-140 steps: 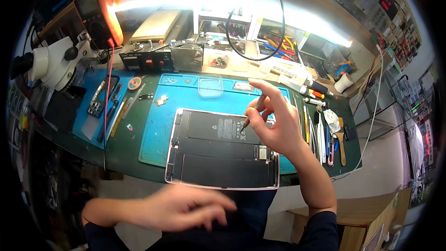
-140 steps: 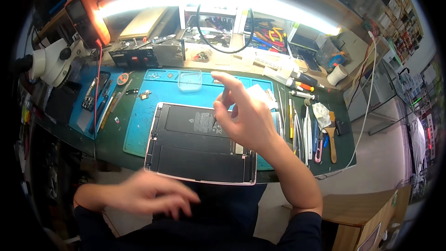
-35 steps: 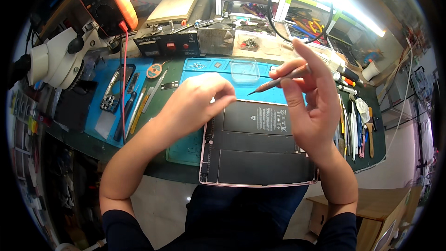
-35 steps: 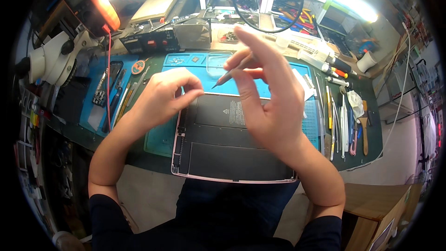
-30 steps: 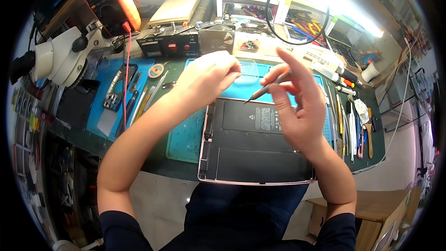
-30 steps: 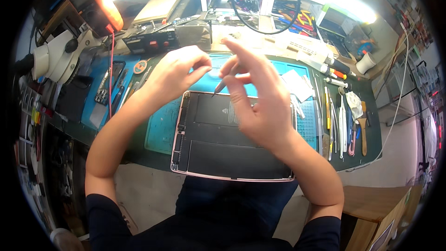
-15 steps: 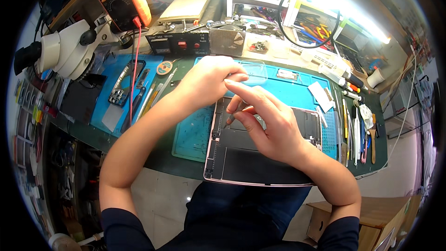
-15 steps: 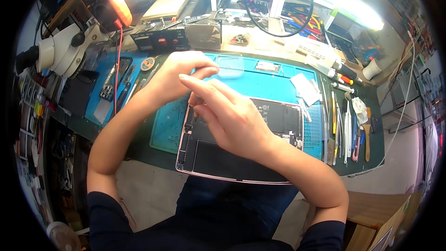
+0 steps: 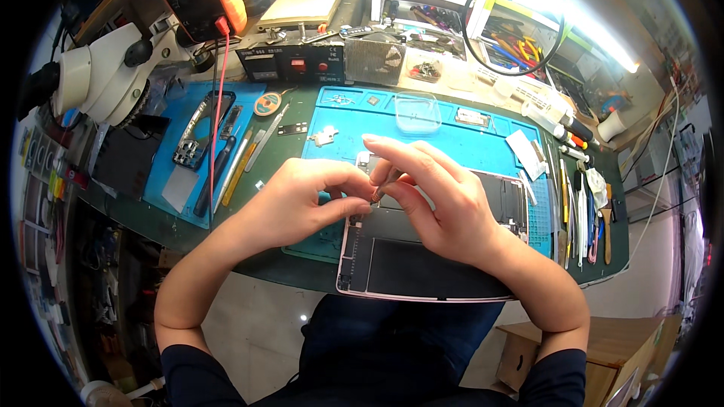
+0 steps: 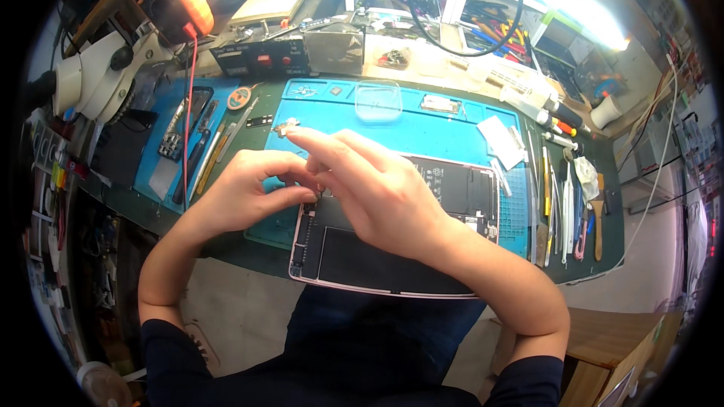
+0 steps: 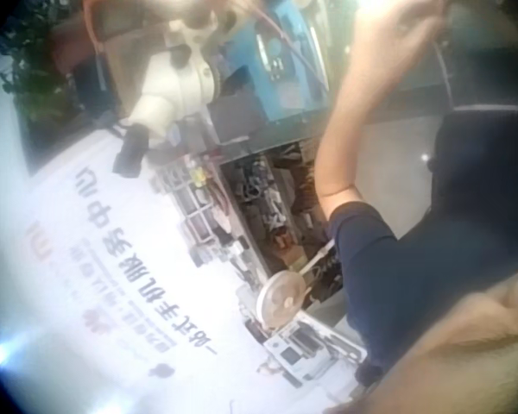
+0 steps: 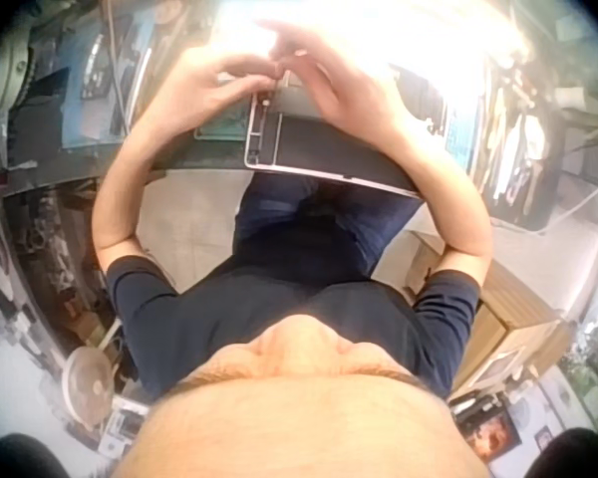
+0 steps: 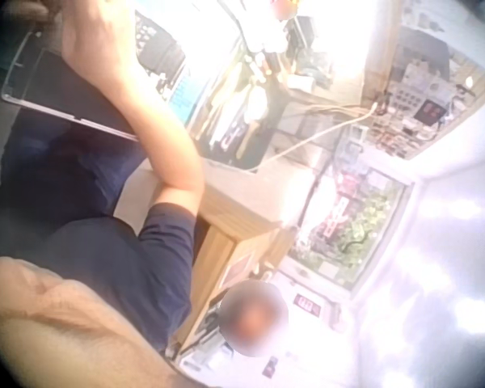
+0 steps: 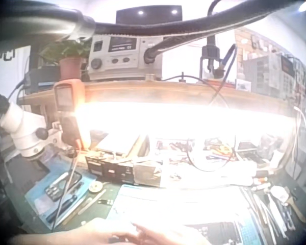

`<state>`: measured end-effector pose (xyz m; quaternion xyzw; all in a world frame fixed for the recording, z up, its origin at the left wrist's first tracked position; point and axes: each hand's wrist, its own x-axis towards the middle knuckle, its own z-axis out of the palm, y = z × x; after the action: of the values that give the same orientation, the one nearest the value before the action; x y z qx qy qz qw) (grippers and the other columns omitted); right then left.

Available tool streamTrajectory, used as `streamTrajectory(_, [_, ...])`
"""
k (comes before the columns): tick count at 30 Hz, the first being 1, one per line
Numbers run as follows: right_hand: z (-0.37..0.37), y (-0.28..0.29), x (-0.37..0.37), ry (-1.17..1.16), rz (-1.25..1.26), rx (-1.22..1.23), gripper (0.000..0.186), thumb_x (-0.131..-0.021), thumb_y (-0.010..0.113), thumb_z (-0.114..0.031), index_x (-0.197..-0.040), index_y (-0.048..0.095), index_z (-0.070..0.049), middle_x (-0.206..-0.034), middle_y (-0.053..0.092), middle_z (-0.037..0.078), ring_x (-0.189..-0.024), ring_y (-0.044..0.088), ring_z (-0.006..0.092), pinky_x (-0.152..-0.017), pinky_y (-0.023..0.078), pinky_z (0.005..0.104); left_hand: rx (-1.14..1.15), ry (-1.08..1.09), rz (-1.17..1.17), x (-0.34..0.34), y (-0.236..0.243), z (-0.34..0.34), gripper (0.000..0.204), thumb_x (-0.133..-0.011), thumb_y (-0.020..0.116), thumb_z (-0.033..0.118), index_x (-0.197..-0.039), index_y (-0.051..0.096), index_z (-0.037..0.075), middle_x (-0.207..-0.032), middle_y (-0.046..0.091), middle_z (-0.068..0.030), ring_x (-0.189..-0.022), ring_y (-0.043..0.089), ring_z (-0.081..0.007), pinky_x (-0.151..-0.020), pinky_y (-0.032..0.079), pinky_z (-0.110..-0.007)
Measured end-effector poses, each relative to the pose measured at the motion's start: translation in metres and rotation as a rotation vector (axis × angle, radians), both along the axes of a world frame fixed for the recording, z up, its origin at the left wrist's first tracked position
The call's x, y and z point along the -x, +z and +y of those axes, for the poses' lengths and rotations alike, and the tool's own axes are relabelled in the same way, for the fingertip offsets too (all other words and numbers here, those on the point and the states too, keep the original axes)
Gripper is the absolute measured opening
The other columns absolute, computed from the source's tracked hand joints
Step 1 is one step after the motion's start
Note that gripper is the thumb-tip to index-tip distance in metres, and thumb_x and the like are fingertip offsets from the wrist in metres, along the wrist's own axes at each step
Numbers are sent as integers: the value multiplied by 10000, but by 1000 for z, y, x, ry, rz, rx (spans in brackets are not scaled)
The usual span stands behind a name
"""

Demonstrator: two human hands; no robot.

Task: The person compares a pink tablet with a silver one, then proceeds to work on the internal components of the pink tablet. They use a screwdriver to remove screws and a plastic pry tool to disconnect cables and remove parts from the device's interior.

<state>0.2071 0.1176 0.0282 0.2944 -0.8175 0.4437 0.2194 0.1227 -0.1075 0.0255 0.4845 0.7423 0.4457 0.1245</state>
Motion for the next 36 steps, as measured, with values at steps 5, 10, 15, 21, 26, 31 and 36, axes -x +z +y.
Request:
streamTrajectory(5, [-1,2,-1,-24,7,-27,544,-936,635,115,-1464,592,-13,-1032,713,114,-919,718,220,-786,616,329,-52,46,17,-2,-6,3,128,-938,786,96,-1041,762,23,-882,775,-97,-803,755,-189,-720,584,-315])
streamTrajectory(10, [0,3,-1,-15,19,-47,552,-927,626,119,-1464,591,-8,-1024,712,124,-915,720,234,-783,602,338,-54,57,20,-2,-6,4,122,-936,787,92,-1035,767,25,-886,781,-93,-800,756,-188,-713,583,-313])
streamTrajectory(15, [1,2,0,6,40,-43,623,-894,635,121,-1491,558,-41,-976,658,133,-858,696,289,-768,589,389,-1,85,35,-4,-3,3,122,-938,786,98,-1040,772,33,-901,786,-92,-804,758,-184,-712,585,-309])
streamTrajectory(21, [1,4,-3,-4,11,-36,532,-945,605,115,-1464,590,-2,-1029,698,135,-918,716,240,-824,595,355,-10,85,32,-4,-2,4,146,-943,781,91,-1069,771,21,-926,788,-100,-834,771,-186,-733,595,-307])
streamTrajectory(26, [-1,0,-1,4,42,-4,572,-911,633,100,-1464,580,-35,-1007,677,135,-901,707,287,-786,589,384,-9,88,13,-5,-4,3,154,-938,780,64,-1076,764,-2,-933,788,-109,-860,780,-194,-753,602,-309])
streamTrajectory(31, [-2,-1,-1,25,49,-9,525,-901,675,62,-1411,630,-56,-1016,677,127,-893,703,296,-778,587,386,8,85,42,-6,-2,0,149,-937,776,54,-1073,762,-5,-946,789,-118,-890,786,-202,-767,604,-311])
streamTrajectory(36, [-3,6,1,-44,177,-70,498,-871,804,-65,-1357,707,-107,-1001,672,88,-896,685,264,-766,583,373,12,86,56,-4,0,-1,204,-918,795,74,-1096,750,-16,-959,787,-137,-887,782,-252,-790,603,-345])
